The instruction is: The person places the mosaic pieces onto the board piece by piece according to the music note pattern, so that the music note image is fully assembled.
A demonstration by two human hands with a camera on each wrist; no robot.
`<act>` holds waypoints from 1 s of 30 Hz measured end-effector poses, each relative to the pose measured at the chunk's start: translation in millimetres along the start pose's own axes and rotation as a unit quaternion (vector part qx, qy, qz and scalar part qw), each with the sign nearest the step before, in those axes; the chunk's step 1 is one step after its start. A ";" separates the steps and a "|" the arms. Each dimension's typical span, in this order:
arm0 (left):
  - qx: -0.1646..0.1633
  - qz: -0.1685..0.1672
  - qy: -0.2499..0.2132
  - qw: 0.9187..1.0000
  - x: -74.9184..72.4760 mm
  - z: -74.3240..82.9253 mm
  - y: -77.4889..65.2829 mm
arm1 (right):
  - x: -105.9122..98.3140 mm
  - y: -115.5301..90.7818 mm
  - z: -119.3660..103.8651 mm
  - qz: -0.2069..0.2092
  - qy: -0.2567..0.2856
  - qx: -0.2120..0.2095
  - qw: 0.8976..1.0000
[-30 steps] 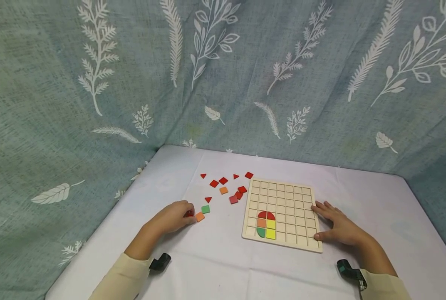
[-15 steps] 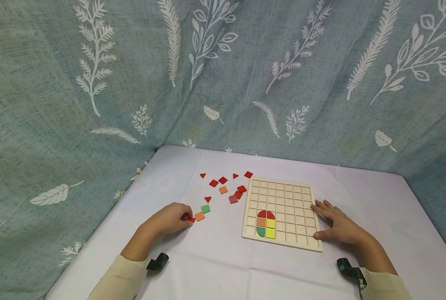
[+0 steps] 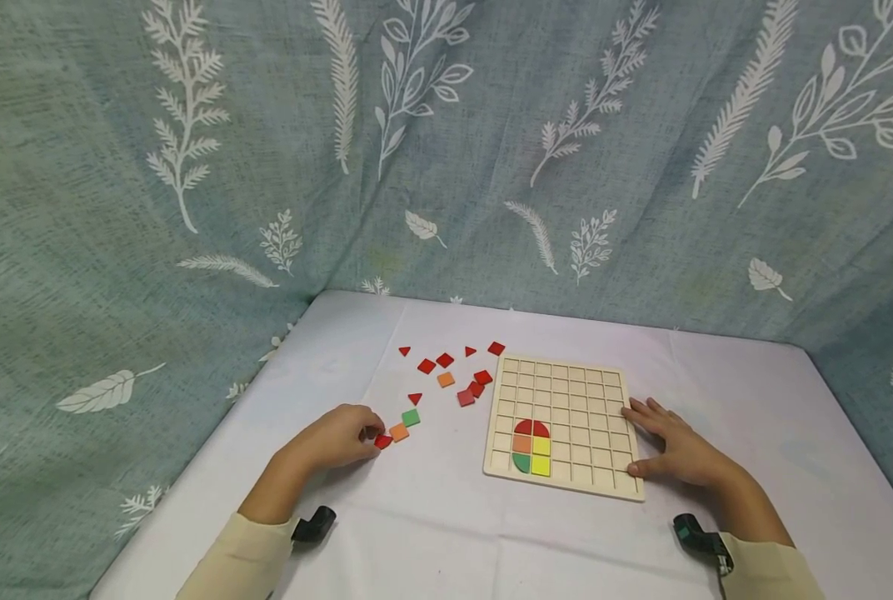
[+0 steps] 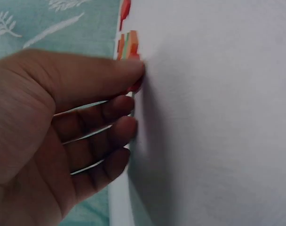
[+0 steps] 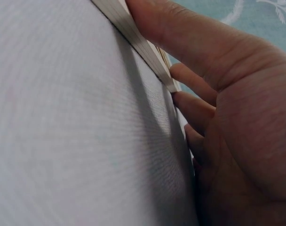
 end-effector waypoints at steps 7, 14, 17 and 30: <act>0.001 0.026 0.047 0.999 0.3 3.2 2.0 | -0.2 1.1 2.1 0.003 0.002 -0.004 1.000; 0.003 0.042 0.045 0.998 0.3 11.3 4.5 | 1.1 0.7 3.6 0.002 0.008 -0.007 1.000; 0.015 0.043 0.035 0.998 1.2 20.5 7.4 | -1.9 1.6 3.1 0.005 0.003 -0.013 1.000; 0.155 0.014 0.080 0.985 31.0 87.0 31.5 | 2.6 0.7 6.9 0.013 0.010 -0.013 1.000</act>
Point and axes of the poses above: each hand's wrist, its own y-axis towards the middle knuckle, its own x-axis out of the palm, z = x × y, the point moved 3 cm from there along y, towards the middle knuckle, and after that the axes turned 14 degrees about -y, right-handed, at the moved point
